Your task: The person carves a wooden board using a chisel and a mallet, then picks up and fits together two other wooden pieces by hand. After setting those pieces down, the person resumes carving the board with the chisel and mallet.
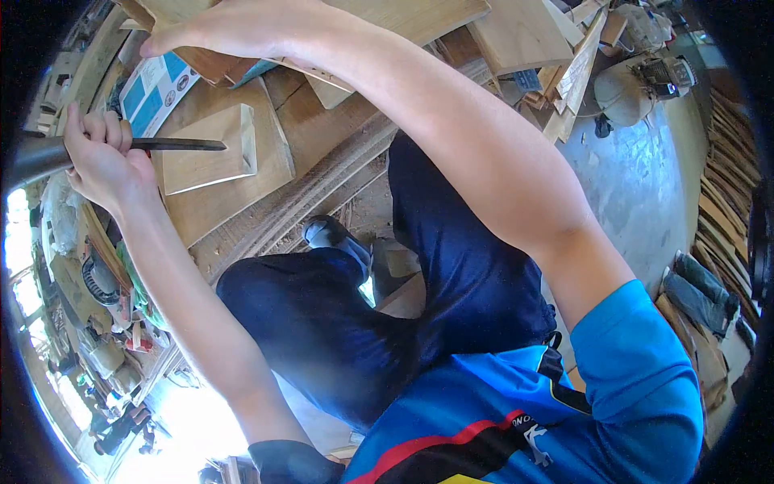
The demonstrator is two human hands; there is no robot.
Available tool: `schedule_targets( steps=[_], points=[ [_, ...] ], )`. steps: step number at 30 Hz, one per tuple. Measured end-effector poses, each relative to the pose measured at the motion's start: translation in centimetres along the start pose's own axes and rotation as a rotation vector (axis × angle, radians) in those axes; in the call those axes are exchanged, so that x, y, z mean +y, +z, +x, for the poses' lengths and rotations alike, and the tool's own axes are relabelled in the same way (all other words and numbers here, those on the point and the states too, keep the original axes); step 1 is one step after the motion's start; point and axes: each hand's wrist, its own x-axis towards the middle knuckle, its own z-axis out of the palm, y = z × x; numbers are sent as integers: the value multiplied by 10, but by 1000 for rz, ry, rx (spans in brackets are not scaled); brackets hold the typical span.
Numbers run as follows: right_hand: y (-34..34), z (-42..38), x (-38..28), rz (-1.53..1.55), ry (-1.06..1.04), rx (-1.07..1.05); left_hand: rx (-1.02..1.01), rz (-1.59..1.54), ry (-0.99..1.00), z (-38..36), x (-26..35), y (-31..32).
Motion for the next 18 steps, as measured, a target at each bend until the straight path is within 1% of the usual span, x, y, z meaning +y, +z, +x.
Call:
schedule_targets(
  steps=[3,5,8,10,11,13,14,15,18],
  points=[
    [1,-6,-6,-52,44,90,-37,-16,13,-11,3,0],
    [-7,-9,-2,23,-43,21,-74,-32,23,-15,2,1],
    [-4,-23,-10,-38,-140,30,-106,-53,56,-15,-2,1],
    [-2,-22,-16,-44,-114,34,-85,-52,87,-15,-3,3],
    [-3,-13,-17,-3,-62,13,-98,-99,89,-12,-7,-1],
    [-5,-6,-35,103,19,-43,-59,-94,97,-16,-5,4],
    [-8,2,-41,78,-69,-79,-32,-100,108,-16,-4,6],
    [-11,13,-45,54,-158,-114,-80,-126,126,-10,-12,-1],
    [-25,16,-97,-318,-257,-310,-155,-92,164,-16,-10,-4]
  ],
)
